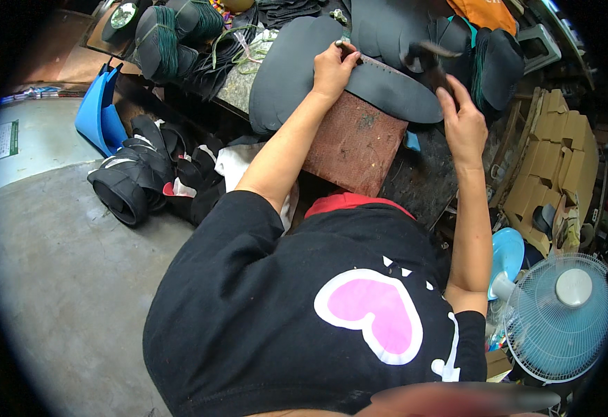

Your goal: The person repeatedly hammers a small metal tool into the edge of a black shoe sole placed on a brick. They reposition the sole and continue hammering along its perimeter. The person handles multiple soles, moving them aside and selecting new ones to work on.

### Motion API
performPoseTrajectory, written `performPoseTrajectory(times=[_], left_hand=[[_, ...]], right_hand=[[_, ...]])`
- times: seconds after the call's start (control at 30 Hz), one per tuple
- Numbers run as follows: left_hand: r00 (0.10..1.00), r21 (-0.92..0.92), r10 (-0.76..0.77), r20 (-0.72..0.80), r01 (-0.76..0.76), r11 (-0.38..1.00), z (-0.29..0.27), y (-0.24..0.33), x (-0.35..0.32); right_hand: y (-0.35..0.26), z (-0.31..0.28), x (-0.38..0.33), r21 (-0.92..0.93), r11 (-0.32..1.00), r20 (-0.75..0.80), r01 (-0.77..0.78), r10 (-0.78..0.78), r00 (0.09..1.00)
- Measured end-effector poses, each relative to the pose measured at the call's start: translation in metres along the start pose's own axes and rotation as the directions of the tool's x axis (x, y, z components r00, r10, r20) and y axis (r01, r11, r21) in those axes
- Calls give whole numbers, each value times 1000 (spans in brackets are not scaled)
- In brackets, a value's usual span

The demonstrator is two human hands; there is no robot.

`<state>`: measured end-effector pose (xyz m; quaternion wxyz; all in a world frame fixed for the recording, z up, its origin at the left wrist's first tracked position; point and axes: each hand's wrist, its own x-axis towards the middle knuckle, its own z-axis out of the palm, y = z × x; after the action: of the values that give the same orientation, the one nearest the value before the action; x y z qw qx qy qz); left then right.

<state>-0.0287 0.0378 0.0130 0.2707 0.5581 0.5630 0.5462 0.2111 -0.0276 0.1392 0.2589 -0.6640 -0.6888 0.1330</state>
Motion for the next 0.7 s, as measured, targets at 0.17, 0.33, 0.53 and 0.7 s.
performPoseTrajectory(times=[0.17,0.33,0.53,0.7], left_hand=[[938,372,336,80,-341,863,9,10,-2],[946,399,325,-1,-298,867,17,7,-6],[974,-362,-209,-91,163,918,16,-1,-3],[994,-142,-112,-10,109,984,14,-1,-3]], right_hand=[[-31,8,4,273,835,-366,478,-369,854],[-14,36,-6,-43,998,16,51,-50,999],[17,31,-13,-158,987,88,-24,38,995],[-4,14,-10,-52,994,-37,91,-93,995]])
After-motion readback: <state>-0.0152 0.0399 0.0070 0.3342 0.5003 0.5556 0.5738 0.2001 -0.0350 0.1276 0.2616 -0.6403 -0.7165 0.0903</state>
